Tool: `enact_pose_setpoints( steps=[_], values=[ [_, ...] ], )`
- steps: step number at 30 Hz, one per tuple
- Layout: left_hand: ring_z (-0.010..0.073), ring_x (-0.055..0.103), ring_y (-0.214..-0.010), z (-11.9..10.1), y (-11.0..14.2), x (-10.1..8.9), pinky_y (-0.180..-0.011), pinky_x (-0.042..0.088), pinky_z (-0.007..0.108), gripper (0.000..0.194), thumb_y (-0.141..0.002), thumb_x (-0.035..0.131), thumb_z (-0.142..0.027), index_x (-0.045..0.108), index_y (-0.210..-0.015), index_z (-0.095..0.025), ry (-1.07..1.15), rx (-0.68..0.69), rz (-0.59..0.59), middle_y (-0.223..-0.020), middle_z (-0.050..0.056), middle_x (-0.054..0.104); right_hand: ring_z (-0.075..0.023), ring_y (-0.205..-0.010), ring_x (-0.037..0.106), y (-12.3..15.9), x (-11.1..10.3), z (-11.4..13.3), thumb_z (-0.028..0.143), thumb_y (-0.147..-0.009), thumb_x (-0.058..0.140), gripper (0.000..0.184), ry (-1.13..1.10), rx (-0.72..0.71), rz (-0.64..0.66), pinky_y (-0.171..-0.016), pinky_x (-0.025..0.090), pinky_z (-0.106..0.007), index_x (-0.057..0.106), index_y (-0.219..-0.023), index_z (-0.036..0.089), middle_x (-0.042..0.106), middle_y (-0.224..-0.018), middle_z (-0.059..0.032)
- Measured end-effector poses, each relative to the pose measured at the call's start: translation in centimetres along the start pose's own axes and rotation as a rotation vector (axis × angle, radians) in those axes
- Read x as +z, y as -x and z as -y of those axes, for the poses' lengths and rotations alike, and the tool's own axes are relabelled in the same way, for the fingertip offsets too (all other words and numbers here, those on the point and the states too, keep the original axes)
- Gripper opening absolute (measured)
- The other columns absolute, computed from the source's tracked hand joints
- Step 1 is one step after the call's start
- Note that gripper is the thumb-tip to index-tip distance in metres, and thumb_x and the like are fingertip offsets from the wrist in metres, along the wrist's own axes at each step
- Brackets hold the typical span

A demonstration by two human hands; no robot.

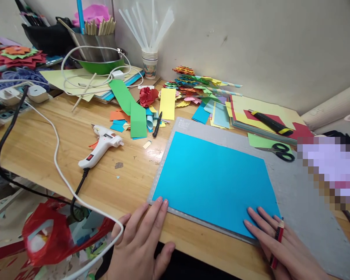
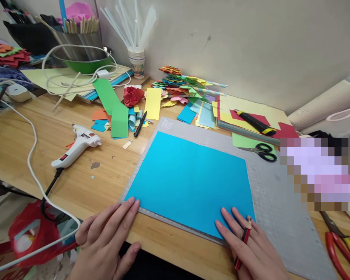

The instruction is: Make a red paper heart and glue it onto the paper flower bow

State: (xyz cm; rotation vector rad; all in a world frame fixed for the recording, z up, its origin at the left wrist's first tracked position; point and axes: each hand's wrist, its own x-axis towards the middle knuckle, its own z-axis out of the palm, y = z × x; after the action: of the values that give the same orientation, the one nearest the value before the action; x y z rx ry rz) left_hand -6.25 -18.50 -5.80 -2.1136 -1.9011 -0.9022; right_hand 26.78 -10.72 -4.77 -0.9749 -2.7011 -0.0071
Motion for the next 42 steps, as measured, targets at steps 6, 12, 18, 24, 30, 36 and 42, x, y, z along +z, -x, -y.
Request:
enact_pose_setpoints(
  steps=[6, 12, 18, 24, 30, 36, 42],
  values=[
    [0.0238, 0.052, -0.109, 0.29, 0.07, 0.15, -0.097, 0.027, 0.037, 0.055, -0.084, 0.053, -0.042, 0.051, -0.136, -0.022, -0.013, 0.016, 0.020, -0.129, 0.001, 0.062, -0.0302, -0.127, 0.049, 0.12, -0.01, -0.06, 0.009, -0.080, 0.041, 0.063, 0.028, -0.005, 0.017, -0.099, 0.045, -0.048, 0.042, -0.142, 0.023, 0.050, -0.140, -0.0083],
    [0.0242, 0.053, -0.108, 0.28, 0.07, 0.10, -0.097, 0.027, 0.037, 0.059, -0.082, 0.055, -0.043, 0.049, -0.137, -0.020, -0.017, 0.039, 0.029, -0.126, 0.003, 0.064, -0.0317, -0.123, 0.053, 0.17, 0.21, -0.26, 0.008, -0.081, 0.041, 0.065, 0.013, -0.004, 0.014, -0.095, 0.048, -0.049, 0.039, -0.144, 0.025, 0.052, -0.138, -0.0076],
    [0.0231, 0.054, -0.107, 0.10, -0.12, 0.14, -0.094, 0.028, 0.038, 0.049, -0.084, 0.052, -0.044, 0.059, -0.128, -0.021, 0.015, -0.010, 0.007, -0.125, 0.003, 0.065, -0.0301, -0.127, 0.049, 0.22, 0.34, -0.35, 0.007, -0.081, 0.040, 0.064, 0.021, -0.007, 0.015, -0.102, 0.042, -0.048, 0.040, -0.143, 0.023, 0.050, -0.140, -0.0079],
    [0.0221, 0.056, -0.103, -0.08, -0.72, -0.14, -0.089, 0.030, 0.036, 0.045, -0.084, 0.053, -0.043, 0.063, -0.121, -0.019, 0.001, 0.012, -0.021, -0.119, 0.005, 0.068, -0.0292, -0.129, 0.046, 0.21, 0.39, -0.43, 0.005, -0.082, 0.039, 0.057, 0.032, -0.013, 0.020, -0.108, 0.035, -0.046, 0.047, -0.137, 0.020, 0.050, -0.140, -0.0090],
    [0.0213, 0.056, -0.104, -0.01, -0.57, -0.10, -0.090, 0.030, 0.035, 0.046, -0.084, 0.054, -0.044, 0.063, -0.121, -0.019, 0.001, 0.014, -0.010, -0.121, 0.004, 0.067, -0.0303, -0.128, 0.047, -0.03, 0.37, -0.37, 0.006, -0.083, 0.040, 0.054, 0.035, -0.010, 0.022, -0.107, 0.036, -0.047, 0.048, -0.135, 0.019, 0.050, -0.140, -0.0095],
    [0.0217, 0.054, -0.109, 0.15, -0.02, 0.19, -0.095, 0.028, 0.035, 0.053, -0.083, 0.056, -0.049, 0.057, -0.129, -0.022, 0.018, -0.014, 0.032, -0.128, 0.002, 0.063, -0.0293, -0.125, 0.050, -0.12, 0.14, -0.45, 0.007, -0.083, 0.039, 0.056, 0.056, -0.034, 0.015, -0.110, 0.035, -0.045, 0.047, -0.137, 0.018, 0.052, -0.138, -0.0094],
    [0.0209, 0.054, -0.109, 0.01, -0.20, -0.02, -0.093, 0.029, 0.035, 0.051, -0.083, 0.055, -0.049, 0.059, -0.127, -0.023, 0.003, -0.013, 0.013, -0.127, 0.001, 0.064, -0.0268, -0.128, 0.048, -0.40, 0.05, -0.27, 0.006, -0.082, 0.041, 0.053, 0.045, -0.043, -0.013, -0.117, 0.023, -0.039, 0.052, -0.133, 0.015, 0.053, -0.137, -0.0096]
  ],
)
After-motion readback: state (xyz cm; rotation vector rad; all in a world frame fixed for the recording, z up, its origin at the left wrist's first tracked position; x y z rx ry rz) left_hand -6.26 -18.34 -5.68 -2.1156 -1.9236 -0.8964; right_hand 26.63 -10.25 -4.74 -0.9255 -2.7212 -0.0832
